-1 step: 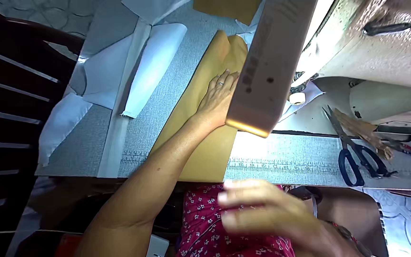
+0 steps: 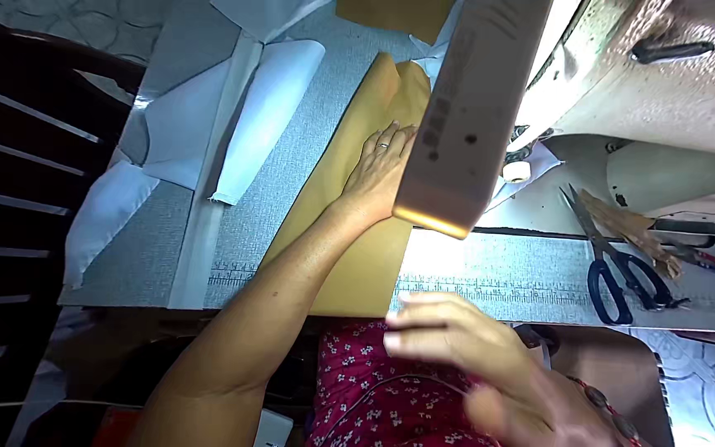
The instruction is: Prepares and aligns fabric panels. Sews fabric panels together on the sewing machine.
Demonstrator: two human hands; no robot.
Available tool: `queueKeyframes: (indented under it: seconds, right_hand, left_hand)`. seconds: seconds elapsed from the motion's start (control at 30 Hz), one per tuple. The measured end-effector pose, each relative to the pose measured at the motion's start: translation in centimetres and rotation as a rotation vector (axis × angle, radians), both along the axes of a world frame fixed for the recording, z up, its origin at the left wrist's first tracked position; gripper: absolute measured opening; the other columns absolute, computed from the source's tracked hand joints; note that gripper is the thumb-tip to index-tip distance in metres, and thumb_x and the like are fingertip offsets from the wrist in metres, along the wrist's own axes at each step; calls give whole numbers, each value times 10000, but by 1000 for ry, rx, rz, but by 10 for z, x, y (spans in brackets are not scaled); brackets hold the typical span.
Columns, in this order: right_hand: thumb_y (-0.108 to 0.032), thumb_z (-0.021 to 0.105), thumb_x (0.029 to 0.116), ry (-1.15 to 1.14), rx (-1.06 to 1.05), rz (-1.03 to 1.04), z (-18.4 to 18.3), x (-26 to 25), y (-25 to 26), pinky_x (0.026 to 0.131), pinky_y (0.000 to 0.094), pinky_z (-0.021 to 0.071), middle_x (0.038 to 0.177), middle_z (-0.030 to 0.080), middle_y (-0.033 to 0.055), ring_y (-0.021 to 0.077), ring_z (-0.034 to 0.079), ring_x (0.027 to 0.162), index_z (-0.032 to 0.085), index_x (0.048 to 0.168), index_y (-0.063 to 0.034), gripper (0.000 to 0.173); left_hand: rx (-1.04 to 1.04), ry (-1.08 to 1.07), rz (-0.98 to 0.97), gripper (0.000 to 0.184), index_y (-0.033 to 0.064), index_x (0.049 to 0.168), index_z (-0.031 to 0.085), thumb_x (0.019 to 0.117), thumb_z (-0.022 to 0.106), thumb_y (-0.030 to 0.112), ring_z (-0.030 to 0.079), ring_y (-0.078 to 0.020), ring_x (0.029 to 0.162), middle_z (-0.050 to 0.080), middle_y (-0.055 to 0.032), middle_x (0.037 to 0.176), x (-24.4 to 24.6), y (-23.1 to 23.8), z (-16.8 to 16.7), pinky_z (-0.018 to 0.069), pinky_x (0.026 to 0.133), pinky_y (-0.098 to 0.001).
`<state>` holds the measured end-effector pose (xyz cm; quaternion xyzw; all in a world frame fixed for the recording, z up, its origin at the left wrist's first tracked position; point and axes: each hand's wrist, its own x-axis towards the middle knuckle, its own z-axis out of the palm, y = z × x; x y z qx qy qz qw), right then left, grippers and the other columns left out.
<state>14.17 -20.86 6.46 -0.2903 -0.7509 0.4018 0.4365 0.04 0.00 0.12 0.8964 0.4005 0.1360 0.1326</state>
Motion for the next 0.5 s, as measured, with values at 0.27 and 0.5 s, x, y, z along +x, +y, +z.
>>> queueKeyframes:
  seconds: [0.27,0.5]
  right_hand:
    - [-386,456,1075,-544,123,-350,-66,23,30,1100,488,470,1307,677,177,343,590,1312,738,1203,-52,455]
    - [-196,507,1046,-713,236,-452,-72,47,73,1095,478,478,1331,668,183,344,601,1308,705,1251,-5,343]
  left_hand:
    - [-102,-37,21,373,45,1236,694,1066,413,222,487,-427,1347,602,-215,1351,9,9,24,348,1054,-642]
    - [-25,-125,241,204,54,1045,761,977,637,202,558,-407,1187,666,-185,1143,35,9,21,383,938,-594]
